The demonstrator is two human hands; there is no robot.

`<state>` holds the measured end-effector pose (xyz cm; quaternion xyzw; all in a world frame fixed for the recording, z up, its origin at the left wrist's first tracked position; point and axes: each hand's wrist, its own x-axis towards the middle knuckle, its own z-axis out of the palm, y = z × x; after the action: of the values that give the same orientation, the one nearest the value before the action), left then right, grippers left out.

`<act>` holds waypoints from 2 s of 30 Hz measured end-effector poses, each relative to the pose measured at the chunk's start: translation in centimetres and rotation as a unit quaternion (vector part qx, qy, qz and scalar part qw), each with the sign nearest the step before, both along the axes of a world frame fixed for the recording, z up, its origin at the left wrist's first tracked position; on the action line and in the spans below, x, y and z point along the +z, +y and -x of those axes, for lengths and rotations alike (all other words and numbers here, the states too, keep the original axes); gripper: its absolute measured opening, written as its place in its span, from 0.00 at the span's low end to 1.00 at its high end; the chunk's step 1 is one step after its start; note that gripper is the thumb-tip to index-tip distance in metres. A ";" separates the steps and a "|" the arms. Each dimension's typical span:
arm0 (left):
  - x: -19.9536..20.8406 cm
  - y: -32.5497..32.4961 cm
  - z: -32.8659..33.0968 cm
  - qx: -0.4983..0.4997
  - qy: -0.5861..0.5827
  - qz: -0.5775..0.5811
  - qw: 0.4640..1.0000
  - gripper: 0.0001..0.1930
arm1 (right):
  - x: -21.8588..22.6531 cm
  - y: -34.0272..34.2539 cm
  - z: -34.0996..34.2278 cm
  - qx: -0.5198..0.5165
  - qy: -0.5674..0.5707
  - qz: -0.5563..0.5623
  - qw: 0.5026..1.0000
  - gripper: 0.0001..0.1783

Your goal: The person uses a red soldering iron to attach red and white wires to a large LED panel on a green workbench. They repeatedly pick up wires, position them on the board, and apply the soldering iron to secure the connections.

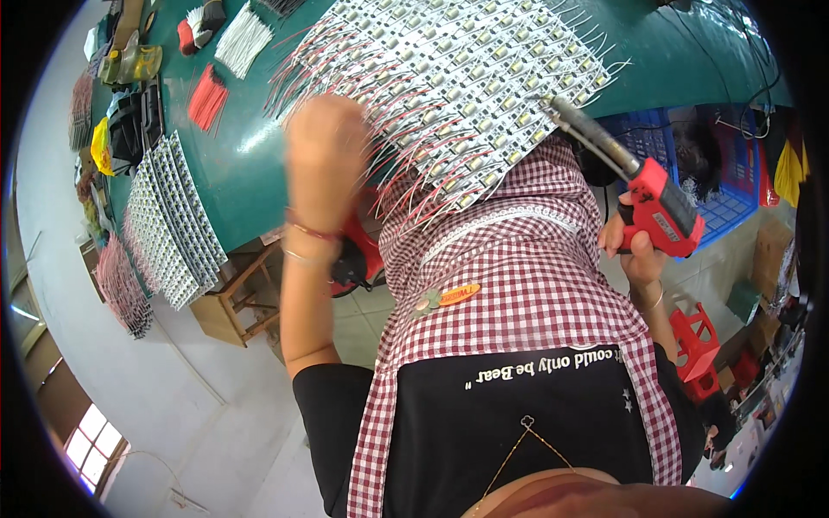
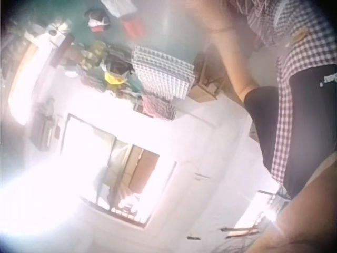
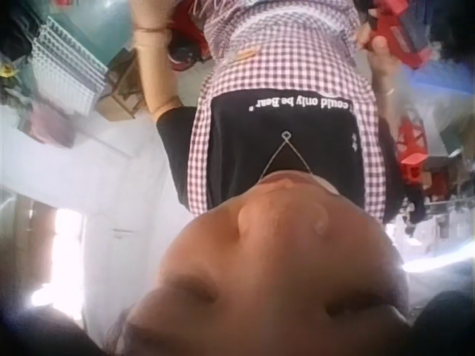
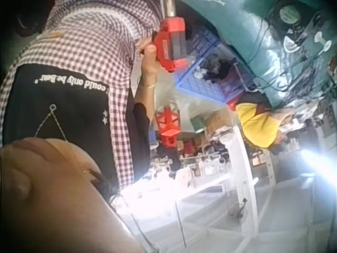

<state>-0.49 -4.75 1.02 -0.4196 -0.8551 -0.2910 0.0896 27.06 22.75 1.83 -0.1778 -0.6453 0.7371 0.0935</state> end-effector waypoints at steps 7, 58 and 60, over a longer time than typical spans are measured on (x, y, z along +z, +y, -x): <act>-1.5 4.8 -8.9 -0.121 -0.078 -0.051 0.988 0.13 | -0.9 0.3 -4.9 0.045 -0.084 0.062 0.994 0.37; 0.2 5.9 -8.6 -0.083 -0.085 0.061 0.991 0.07 | -1.4 -0.7 -1.9 -0.033 0.004 0.102 0.994 0.32; 0.1 5.6 -8.8 -0.072 -0.068 0.049 0.994 0.07 | -0.6 -0.3 -0.3 -0.043 0.034 0.118 0.991 0.31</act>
<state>8.32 0.90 1.14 -0.4633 -0.8399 -0.2824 -0.0110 27.32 22.40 1.26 -0.1901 -0.5416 0.8092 0.1252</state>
